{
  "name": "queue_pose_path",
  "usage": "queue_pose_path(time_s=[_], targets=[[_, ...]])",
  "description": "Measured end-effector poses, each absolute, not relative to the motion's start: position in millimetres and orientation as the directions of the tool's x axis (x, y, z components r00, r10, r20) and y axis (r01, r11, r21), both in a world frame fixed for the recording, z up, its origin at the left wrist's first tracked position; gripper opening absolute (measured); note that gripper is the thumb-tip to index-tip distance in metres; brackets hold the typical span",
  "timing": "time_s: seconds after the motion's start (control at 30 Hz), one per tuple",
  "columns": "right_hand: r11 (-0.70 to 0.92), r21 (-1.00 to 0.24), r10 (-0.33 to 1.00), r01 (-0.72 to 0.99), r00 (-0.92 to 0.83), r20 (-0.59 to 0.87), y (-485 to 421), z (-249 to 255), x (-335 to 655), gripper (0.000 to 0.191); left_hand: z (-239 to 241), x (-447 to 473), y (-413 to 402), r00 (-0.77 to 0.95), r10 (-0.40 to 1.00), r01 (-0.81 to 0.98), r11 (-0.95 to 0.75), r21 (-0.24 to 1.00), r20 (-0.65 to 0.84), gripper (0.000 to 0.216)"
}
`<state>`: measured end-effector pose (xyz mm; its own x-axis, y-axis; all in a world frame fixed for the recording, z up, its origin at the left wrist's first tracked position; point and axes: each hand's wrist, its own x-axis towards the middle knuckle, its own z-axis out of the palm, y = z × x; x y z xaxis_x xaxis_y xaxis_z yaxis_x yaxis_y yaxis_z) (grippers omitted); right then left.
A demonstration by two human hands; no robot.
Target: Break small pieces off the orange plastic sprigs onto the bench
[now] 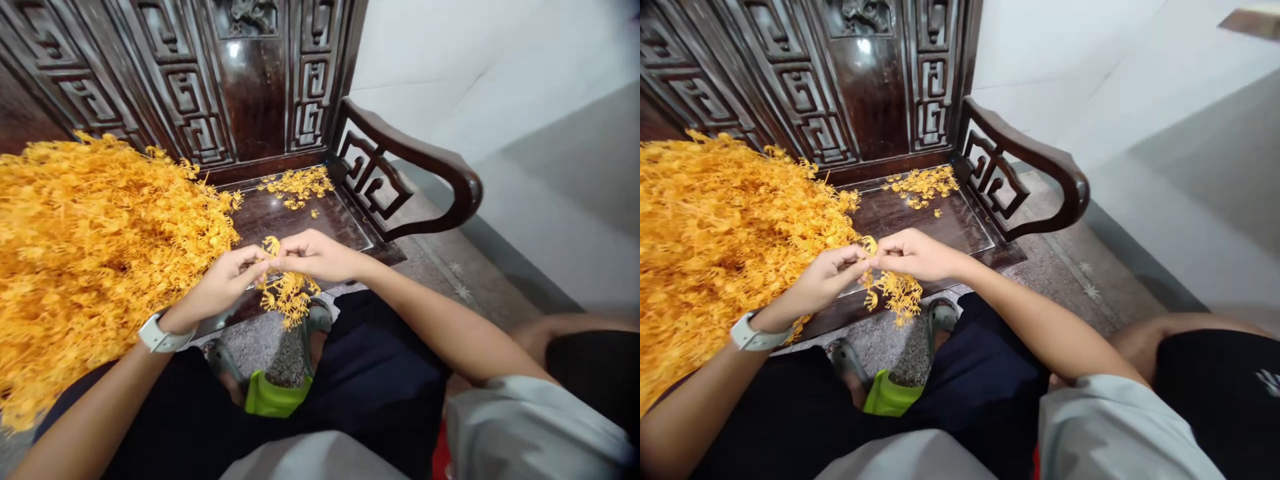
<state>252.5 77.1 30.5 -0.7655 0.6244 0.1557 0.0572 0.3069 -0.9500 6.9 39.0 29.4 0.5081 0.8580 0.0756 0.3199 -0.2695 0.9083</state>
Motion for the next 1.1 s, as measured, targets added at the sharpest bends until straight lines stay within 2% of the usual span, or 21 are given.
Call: queue_pose_path(time_s=[0.17,0.23,0.3,0.33,0.4,0.5,0.57,0.63,0.7,0.8,0.93,1.0,1.1], targets=[[0.347,-0.934,0.465,0.089,-0.881,0.089,94,44,262,0.039,46,-7,34,0.617,0.784,0.453,-0.423,0.785,0.067,0.034],[0.328,-0.942,0.503,0.069,-0.857,0.113,106,47,278,0.043,47,-24,32,0.722,0.691,0.387,-0.451,0.804,0.040,0.033],[0.312,-0.947,0.611,0.070,-0.778,0.144,113,47,298,0.045,46,-41,34,0.787,0.615,0.357,-0.388,0.850,-0.050,0.032],[0.300,-0.951,0.646,0.078,-0.750,0.142,115,45,308,0.044,45,-47,38,0.735,0.676,0.378,-0.341,0.861,-0.056,0.031],[0.277,-0.953,0.614,0.119,-0.785,0.081,112,38,321,0.039,47,-46,50,0.560,0.825,0.451,-0.232,0.862,-0.072,0.024],[0.305,-0.939,0.424,0.160,-0.906,-0.017,103,30,319,0.031,50,-13,89,0.340,0.939,0.451,-0.113,0.885,-0.053,0.033],[0.347,-0.924,0.310,0.160,-0.949,-0.048,98,31,306,0.025,50,20,124,0.206,0.978,0.242,-0.045,0.969,-0.006,0.034],[0.379,-0.910,0.233,0.166,-0.969,-0.080,96,35,291,0.021,50,53,161,0.092,0.995,0.032,0.032,0.999,-0.035,0.037],[0.416,-0.888,0.197,0.196,-0.973,-0.123,96,39,278,0.015,51,75,191,0.070,0.997,-0.052,0.041,0.998,-0.038,0.054],[0.450,-0.861,0.209,0.237,-0.965,-0.156,98,39,267,0.011,47,83,217,0.163,0.986,0.065,0.015,0.998,-0.026,0.082],[0.515,-0.826,0.217,0.230,-0.967,-0.134,100,34,264,0.020,29,58,215,0.184,0.981,0.210,0.025,0.977,-0.065,0.116],[0.541,-0.806,0.250,0.238,-0.961,-0.116,100,32,265,0.022,20,41,201,0.164,0.981,0.222,0.066,0.973,-0.104,0.115],[0.544,-0.791,0.388,0.281,-0.920,-0.059,100,34,271,0.023,13,21,162,0.263,0.949,0.219,0.119,0.968,-0.176,0.080]])
